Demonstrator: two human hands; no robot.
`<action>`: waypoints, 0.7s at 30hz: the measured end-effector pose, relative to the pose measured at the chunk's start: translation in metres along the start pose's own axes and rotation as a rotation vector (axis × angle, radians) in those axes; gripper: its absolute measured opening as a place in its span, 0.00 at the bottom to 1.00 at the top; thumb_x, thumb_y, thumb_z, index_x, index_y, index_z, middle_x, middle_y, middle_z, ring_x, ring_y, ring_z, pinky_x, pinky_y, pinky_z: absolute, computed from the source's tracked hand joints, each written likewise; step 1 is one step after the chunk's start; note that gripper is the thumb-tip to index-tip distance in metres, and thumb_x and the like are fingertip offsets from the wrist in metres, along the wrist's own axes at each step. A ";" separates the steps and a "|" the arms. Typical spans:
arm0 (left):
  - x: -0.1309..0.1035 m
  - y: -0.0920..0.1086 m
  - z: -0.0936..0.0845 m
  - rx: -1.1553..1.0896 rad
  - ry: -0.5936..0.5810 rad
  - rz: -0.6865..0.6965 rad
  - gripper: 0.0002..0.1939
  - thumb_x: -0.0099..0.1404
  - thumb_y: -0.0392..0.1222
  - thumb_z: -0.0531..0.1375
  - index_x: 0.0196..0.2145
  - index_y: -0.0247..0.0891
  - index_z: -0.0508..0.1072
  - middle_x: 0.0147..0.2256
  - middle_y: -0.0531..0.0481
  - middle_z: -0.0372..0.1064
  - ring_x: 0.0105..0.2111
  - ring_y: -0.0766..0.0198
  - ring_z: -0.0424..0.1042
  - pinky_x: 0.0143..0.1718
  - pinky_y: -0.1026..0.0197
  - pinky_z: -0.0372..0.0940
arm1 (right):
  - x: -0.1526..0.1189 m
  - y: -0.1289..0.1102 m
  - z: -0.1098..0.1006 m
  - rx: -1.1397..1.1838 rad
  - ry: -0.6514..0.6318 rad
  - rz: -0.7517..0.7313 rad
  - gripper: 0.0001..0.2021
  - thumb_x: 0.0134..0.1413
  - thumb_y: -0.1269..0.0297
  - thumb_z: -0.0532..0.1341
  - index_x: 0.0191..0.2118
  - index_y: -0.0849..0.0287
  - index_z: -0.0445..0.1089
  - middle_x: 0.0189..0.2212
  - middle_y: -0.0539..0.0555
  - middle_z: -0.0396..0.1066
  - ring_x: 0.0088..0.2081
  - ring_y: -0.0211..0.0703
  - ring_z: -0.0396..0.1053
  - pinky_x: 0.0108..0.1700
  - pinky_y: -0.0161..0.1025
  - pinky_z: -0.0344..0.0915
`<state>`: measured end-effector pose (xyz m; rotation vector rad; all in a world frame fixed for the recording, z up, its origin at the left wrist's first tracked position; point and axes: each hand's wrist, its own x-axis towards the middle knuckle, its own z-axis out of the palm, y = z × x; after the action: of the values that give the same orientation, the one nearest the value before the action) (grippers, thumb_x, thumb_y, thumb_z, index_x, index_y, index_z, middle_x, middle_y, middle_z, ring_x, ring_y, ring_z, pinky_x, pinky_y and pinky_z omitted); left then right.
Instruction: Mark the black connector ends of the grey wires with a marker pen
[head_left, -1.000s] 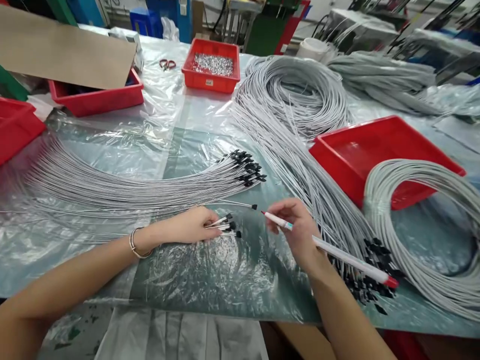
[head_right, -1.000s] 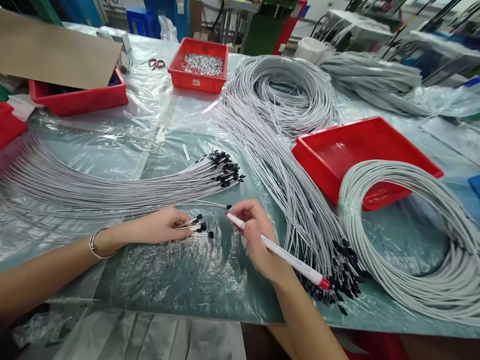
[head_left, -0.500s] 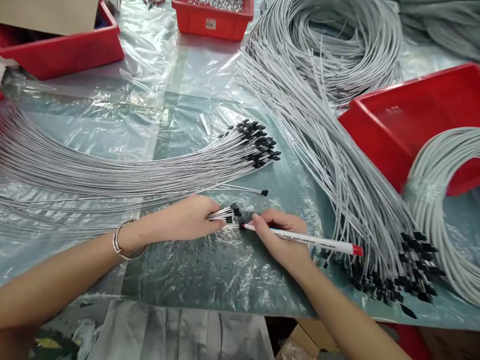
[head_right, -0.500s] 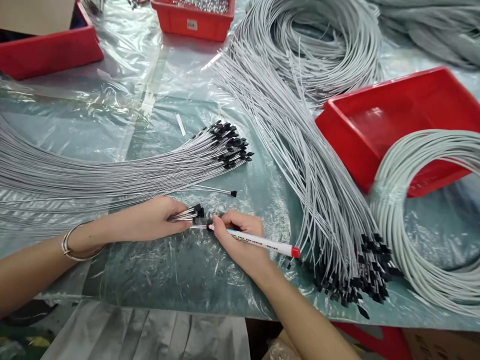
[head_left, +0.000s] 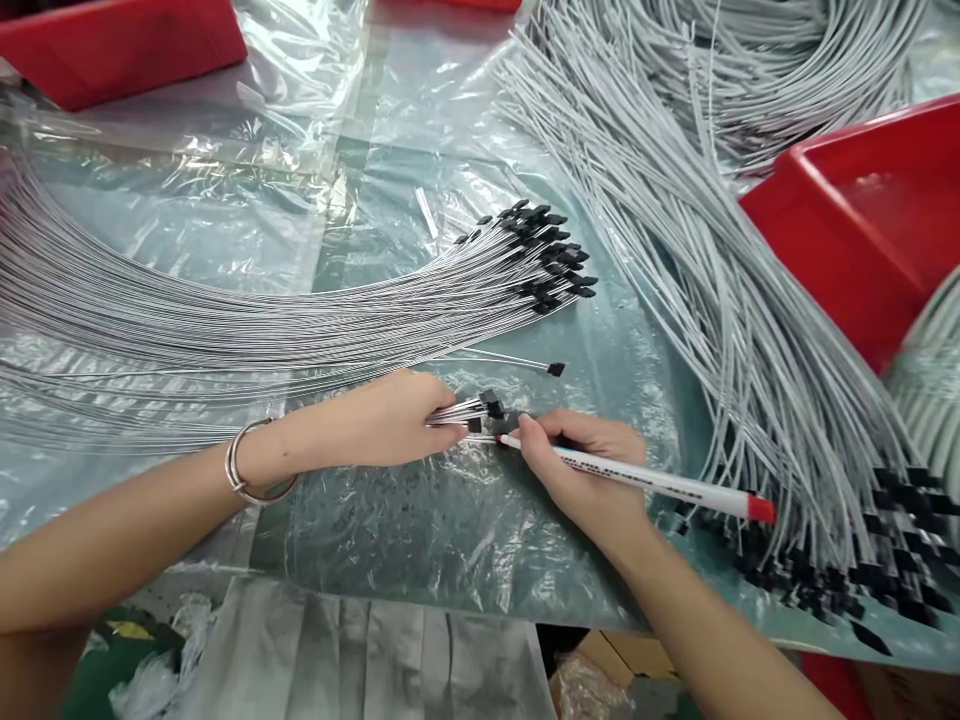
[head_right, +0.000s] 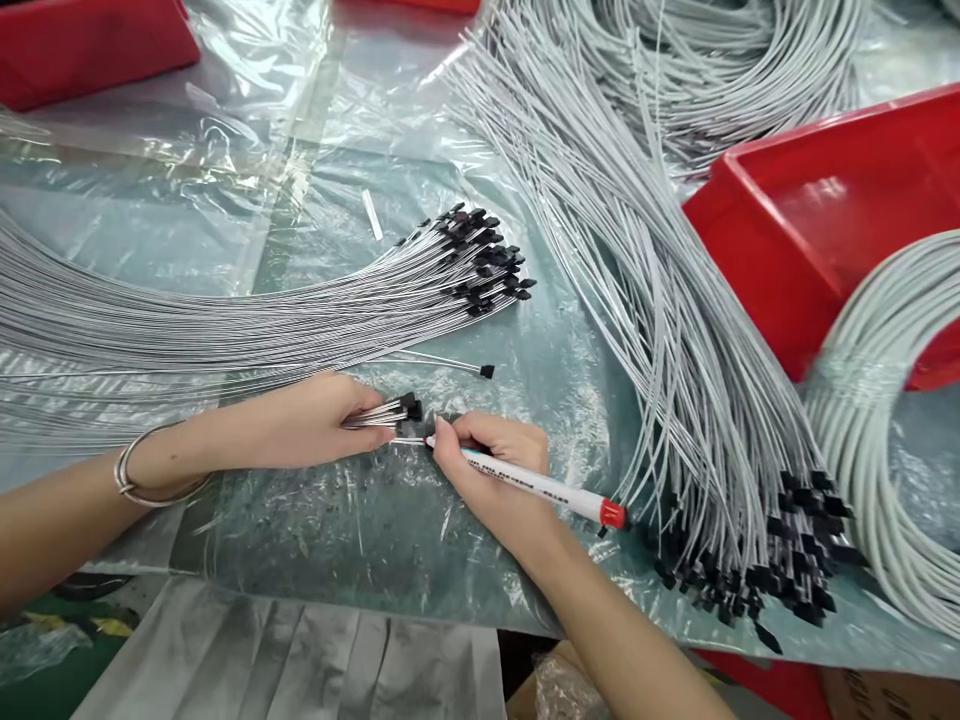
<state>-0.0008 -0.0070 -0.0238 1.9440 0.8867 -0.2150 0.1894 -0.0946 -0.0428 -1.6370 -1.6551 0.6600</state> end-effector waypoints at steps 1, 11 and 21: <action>0.000 0.000 0.000 0.011 0.010 0.004 0.18 0.61 0.51 0.51 0.20 0.38 0.55 0.15 0.55 0.50 0.15 0.70 0.49 0.17 0.62 0.42 | 0.000 0.000 0.000 0.000 -0.002 -0.006 0.16 0.53 0.64 0.57 0.16 0.60 0.62 0.12 0.46 0.53 0.16 0.31 0.50 0.19 0.33 0.48; -0.002 0.001 0.000 0.042 0.019 0.016 0.18 0.62 0.50 0.50 0.19 0.38 0.54 0.15 0.56 0.49 0.15 0.71 0.49 0.17 0.62 0.43 | 0.000 -0.001 -0.002 0.021 -0.043 0.011 0.17 0.52 0.64 0.57 0.15 0.60 0.63 0.11 0.47 0.56 0.15 0.32 0.53 0.19 0.33 0.49; -0.012 0.004 -0.014 -0.246 -0.277 0.040 0.17 0.66 0.49 0.46 0.26 0.36 0.63 0.25 0.51 0.66 0.19 0.71 0.64 0.19 0.66 0.56 | -0.004 0.006 -0.008 0.383 0.268 0.124 0.14 0.52 0.66 0.58 0.18 0.59 0.71 0.12 0.49 0.62 0.15 0.34 0.54 0.17 0.33 0.52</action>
<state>-0.0098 -0.0021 -0.0079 1.6541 0.6585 -0.3275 0.1990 -0.0989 -0.0429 -1.4806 -1.1618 0.7320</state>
